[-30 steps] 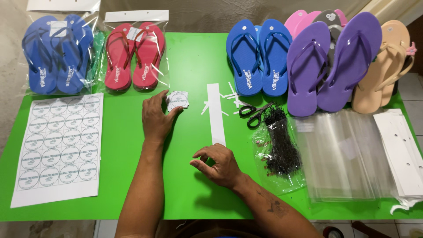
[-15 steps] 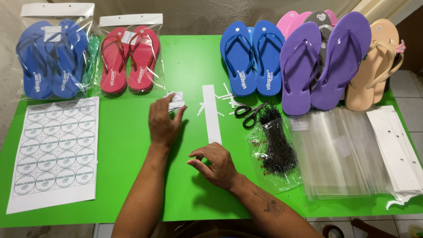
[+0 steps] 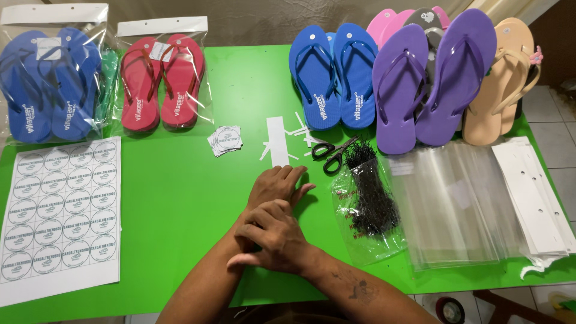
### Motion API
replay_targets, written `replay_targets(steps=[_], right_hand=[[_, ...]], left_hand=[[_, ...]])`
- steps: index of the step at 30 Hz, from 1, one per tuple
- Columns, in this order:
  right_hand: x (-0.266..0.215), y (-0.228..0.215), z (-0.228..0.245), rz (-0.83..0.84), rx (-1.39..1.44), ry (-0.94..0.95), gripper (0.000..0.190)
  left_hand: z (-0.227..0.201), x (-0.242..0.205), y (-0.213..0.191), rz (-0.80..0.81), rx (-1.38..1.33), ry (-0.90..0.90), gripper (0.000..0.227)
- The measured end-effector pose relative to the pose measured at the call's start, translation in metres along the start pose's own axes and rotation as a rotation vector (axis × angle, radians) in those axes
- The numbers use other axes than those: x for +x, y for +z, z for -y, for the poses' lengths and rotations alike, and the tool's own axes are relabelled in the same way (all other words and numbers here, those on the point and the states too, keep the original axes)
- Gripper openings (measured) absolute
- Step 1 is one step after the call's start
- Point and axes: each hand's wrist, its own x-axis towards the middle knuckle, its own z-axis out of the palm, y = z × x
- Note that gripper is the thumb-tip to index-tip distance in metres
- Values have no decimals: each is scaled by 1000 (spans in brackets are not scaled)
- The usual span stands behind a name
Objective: The person places a pair of blue flip-flops into a clear plastic bag, inserts a white cardboard header, and secures it with a zip tie. The person then repeats the process with a pair of purple flip-flops, using a zip tie to fasten the header to the bag.
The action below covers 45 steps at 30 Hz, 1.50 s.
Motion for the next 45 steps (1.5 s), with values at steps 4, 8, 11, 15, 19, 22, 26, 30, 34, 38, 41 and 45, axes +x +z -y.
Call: replay_targets(steps=[4,8,11,15,19,22,26,30,34,38,41,45], right_hand=[[-1,9,9,55,106,-63,37],[-4,14,9,92,175,-77,22],[-8,15,8,88,223,-64,21],[-9,15,10,32,225,-93,18],[-9,14,12,42,281,-104,19],[-6,15,4,-3,165,-79,18],[0,14,-13,-71,-63,75,16],[-3,12,-6,-35,26,6,22],[-6,9,-1,39,186,-91,33],[-9,7,-4,64,197,-130,42],[-10,5,-11,36,155,-113,40],[-10,3,-20,-16,103,-68,37]], left_hand=[[3,2,7,8,43,42,38],[4,0,7,-3,15,42,37],[2,0,8,-21,23,42,35],[1,1,6,-14,25,48,36],[-3,3,1,-19,12,54,38],[-6,6,-3,4,26,39,36],[-12,3,-9,33,22,-27,35],[-9,4,-4,9,22,-23,37],[-2,2,1,-93,-69,31,34],[14,2,-4,-155,-225,-15,29],[22,-2,-12,-229,-219,-149,20],[32,-1,-16,-246,-121,-239,12]])
